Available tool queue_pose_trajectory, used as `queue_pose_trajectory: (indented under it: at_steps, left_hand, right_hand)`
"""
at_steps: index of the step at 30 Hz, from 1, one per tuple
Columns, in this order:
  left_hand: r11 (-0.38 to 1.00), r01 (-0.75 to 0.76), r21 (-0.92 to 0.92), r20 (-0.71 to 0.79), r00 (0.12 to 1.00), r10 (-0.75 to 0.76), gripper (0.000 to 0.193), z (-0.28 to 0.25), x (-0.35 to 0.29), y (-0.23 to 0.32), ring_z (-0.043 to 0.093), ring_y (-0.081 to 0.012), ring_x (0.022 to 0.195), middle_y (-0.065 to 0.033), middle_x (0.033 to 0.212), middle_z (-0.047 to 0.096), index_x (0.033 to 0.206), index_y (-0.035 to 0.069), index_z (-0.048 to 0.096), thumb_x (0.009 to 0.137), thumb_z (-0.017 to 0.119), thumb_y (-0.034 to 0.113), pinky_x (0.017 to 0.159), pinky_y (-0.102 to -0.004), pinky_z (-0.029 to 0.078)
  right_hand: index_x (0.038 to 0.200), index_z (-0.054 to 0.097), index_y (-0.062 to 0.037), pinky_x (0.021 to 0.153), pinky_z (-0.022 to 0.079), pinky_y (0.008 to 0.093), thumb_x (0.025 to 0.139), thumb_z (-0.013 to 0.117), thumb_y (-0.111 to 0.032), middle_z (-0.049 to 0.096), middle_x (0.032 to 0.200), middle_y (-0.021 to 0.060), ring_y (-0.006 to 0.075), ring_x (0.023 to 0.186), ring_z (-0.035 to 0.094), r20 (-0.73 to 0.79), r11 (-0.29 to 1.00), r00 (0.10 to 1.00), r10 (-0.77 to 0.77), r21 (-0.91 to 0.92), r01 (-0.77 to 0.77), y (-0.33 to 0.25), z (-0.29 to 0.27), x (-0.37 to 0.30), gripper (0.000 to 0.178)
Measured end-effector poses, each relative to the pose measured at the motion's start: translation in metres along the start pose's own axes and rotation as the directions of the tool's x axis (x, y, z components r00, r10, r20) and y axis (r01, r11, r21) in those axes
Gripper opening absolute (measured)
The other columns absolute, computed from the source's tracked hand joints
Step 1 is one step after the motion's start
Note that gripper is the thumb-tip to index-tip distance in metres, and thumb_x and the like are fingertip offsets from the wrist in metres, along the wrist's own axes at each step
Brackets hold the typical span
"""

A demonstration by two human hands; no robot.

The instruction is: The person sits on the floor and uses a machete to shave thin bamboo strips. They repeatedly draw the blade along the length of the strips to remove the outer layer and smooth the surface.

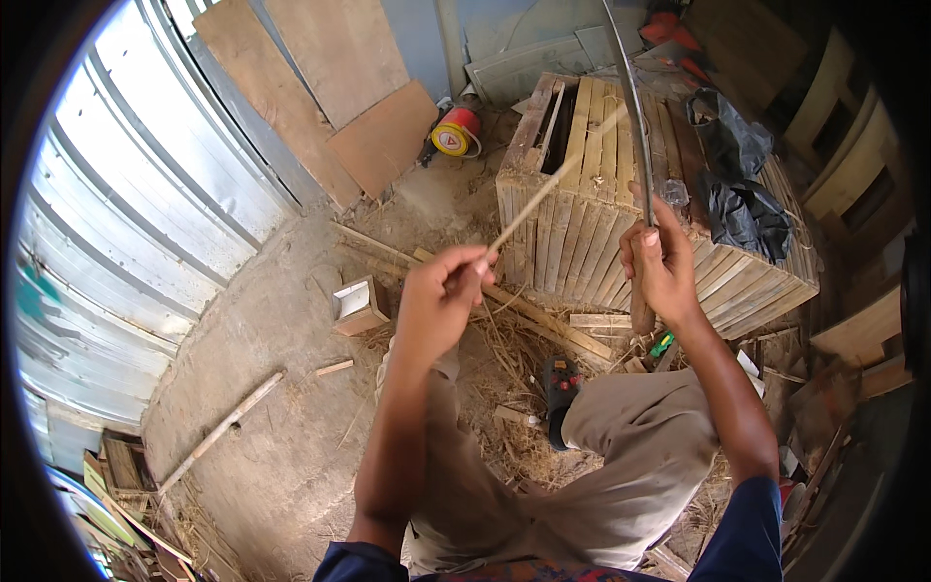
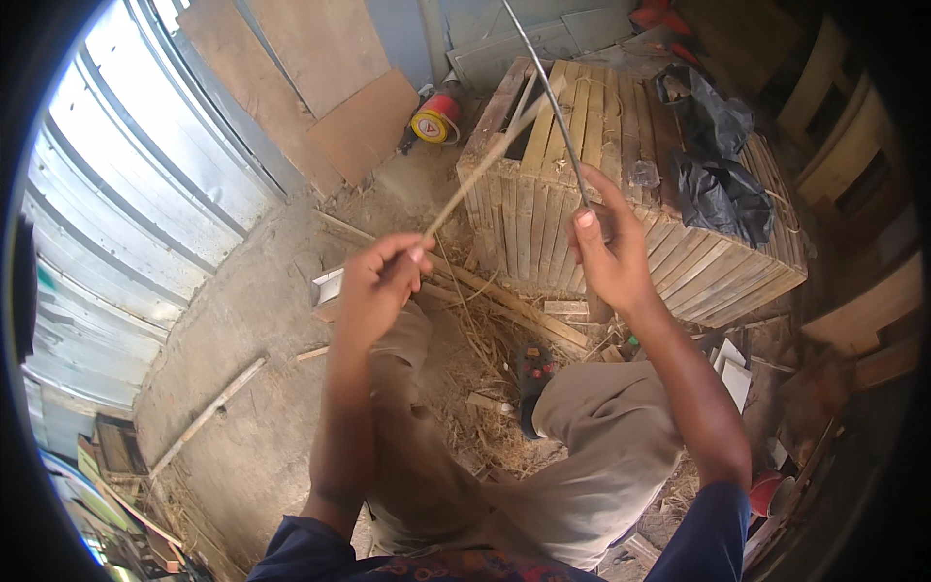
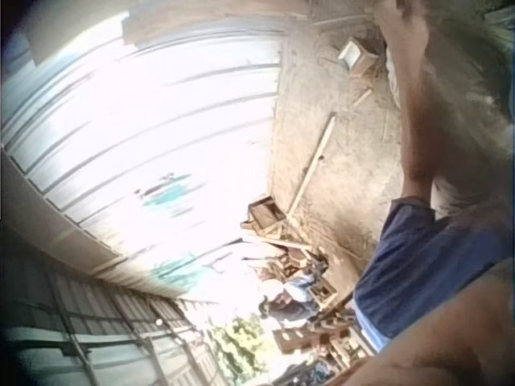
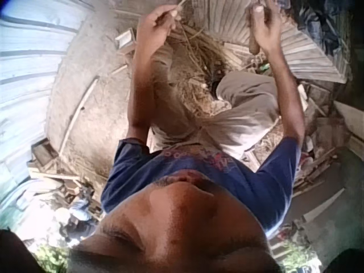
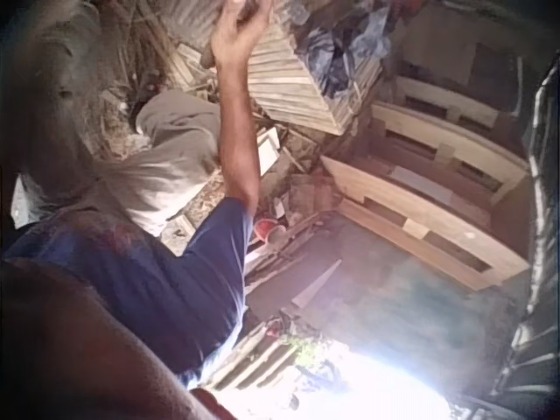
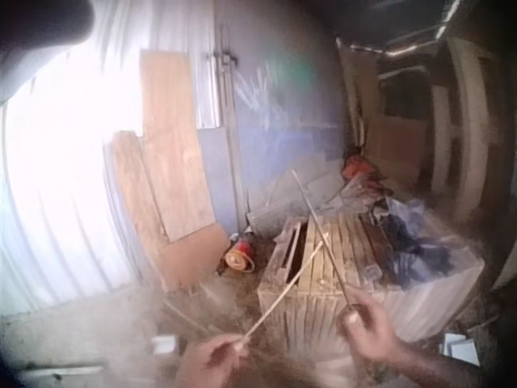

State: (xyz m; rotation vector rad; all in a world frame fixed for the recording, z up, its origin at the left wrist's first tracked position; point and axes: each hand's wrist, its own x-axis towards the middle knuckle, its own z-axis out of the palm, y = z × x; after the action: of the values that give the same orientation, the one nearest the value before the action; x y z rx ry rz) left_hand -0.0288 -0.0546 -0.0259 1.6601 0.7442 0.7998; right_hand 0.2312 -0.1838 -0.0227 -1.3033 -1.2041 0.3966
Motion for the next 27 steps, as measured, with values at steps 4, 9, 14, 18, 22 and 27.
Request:
queue_pose_trajectory:
  at_steps: [4, 9, 14, 18, 22, 27]
  left_hand:
    - [0.964, 0.028, -0.266, 0.084, 0.996, -0.006, 0.024, 0.004, 0.011, 0.031, 0.065, -0.0114, 0.08, -0.0079, 0.098, 0.07, 0.12, -0.001, 0.067, 0.101, 0.062, 0.012, 0.066, -0.0264, 0.057]
    - [0.911, 0.117, -0.396, 0.187, 0.981, -0.045, 0.025, 0.012, 0.014, 0.056, 0.066, -0.0115, 0.076, -0.0123, 0.099, 0.071, 0.12, -0.001, 0.064, 0.098, 0.065, 0.01, 0.057, -0.0236, 0.053]
    - [0.839, 0.217, -0.499, 0.273, 0.958, -0.086, 0.034, 0.029, 0.01, 0.03, 0.059, -0.0068, 0.06, -0.0152, 0.098, 0.071, 0.127, 0.0, 0.061, 0.095, 0.065, 0.011, 0.043, -0.017, 0.036]
    - [0.706, 0.319, -0.633, 0.4, 0.915, -0.054, 0.05, 0.041, -0.001, 0.002, 0.035, -0.0035, 0.046, -0.0082, 0.097, 0.065, 0.151, 0.011, 0.045, 0.102, 0.051, 0.006, 0.041, -0.0172, 0.027]
    - [0.561, 0.416, -0.716, 0.483, 0.875, -0.033, 0.056, 0.037, 0.0, -0.002, 0.026, -0.0018, 0.047, -0.0023, 0.086, 0.054, 0.158, 0.012, 0.032, 0.104, 0.045, 0.01, 0.041, -0.017, 0.024]
    - [0.491, 0.459, -0.741, 0.522, 0.853, -0.009, 0.056, 0.035, 0.001, 0.004, 0.026, -0.0013, 0.046, 0.0028, 0.075, 0.045, 0.159, 0.008, 0.03, 0.105, 0.044, 0.014, 0.041, -0.0173, 0.024]
  right_hand:
    - [0.152, 0.038, -0.0033, 0.059, 0.041, 0.0237, 0.106, 0.05, -0.045, 0.053, 0.073, 0.0001, 0.0068, 0.063, 0.049, 0.037, 1.0, 0.999, -0.017, -0.026, 0.018, -0.011, 0.012, 0.003, 0.063]
    - [0.155, 0.036, -0.0063, 0.068, 0.048, 0.0278, 0.107, 0.049, -0.04, 0.057, 0.076, 0.0017, 0.0107, 0.069, 0.056, 0.047, 0.984, 0.998, -0.048, -0.167, 0.055, -0.021, 0.018, 0.009, 0.06]
    - [0.157, 0.037, -0.0108, 0.068, 0.049, 0.0279, 0.109, 0.046, -0.039, 0.058, 0.075, 0.0018, 0.0097, 0.068, 0.057, 0.067, 0.983, 0.998, 0.017, -0.184, -0.005, -0.018, 0.017, 0.007, 0.057]
    - [0.156, 0.039, -0.0117, 0.065, 0.049, 0.0266, 0.11, 0.044, -0.037, 0.059, 0.075, 0.002, 0.0078, 0.065, 0.056, 0.117, 0.971, 0.98, 0.161, -0.199, -0.136, -0.011, 0.014, 0.006, 0.053]
    - [0.156, 0.04, -0.0118, 0.065, 0.05, 0.0273, 0.11, 0.044, -0.036, 0.06, 0.076, 0.003, 0.0085, 0.064, 0.056, 0.113, 0.956, 0.986, 0.122, -0.281, -0.086, -0.006, 0.014, 0.009, 0.052]
    - [0.152, 0.045, -0.0091, 0.071, 0.051, 0.0295, 0.108, 0.05, -0.03, 0.062, 0.08, 0.0068, 0.0117, 0.07, 0.059, 0.168, 0.965, 0.985, 0.036, -0.261, 0.01, -0.003, 0.024, 0.013, 0.049]
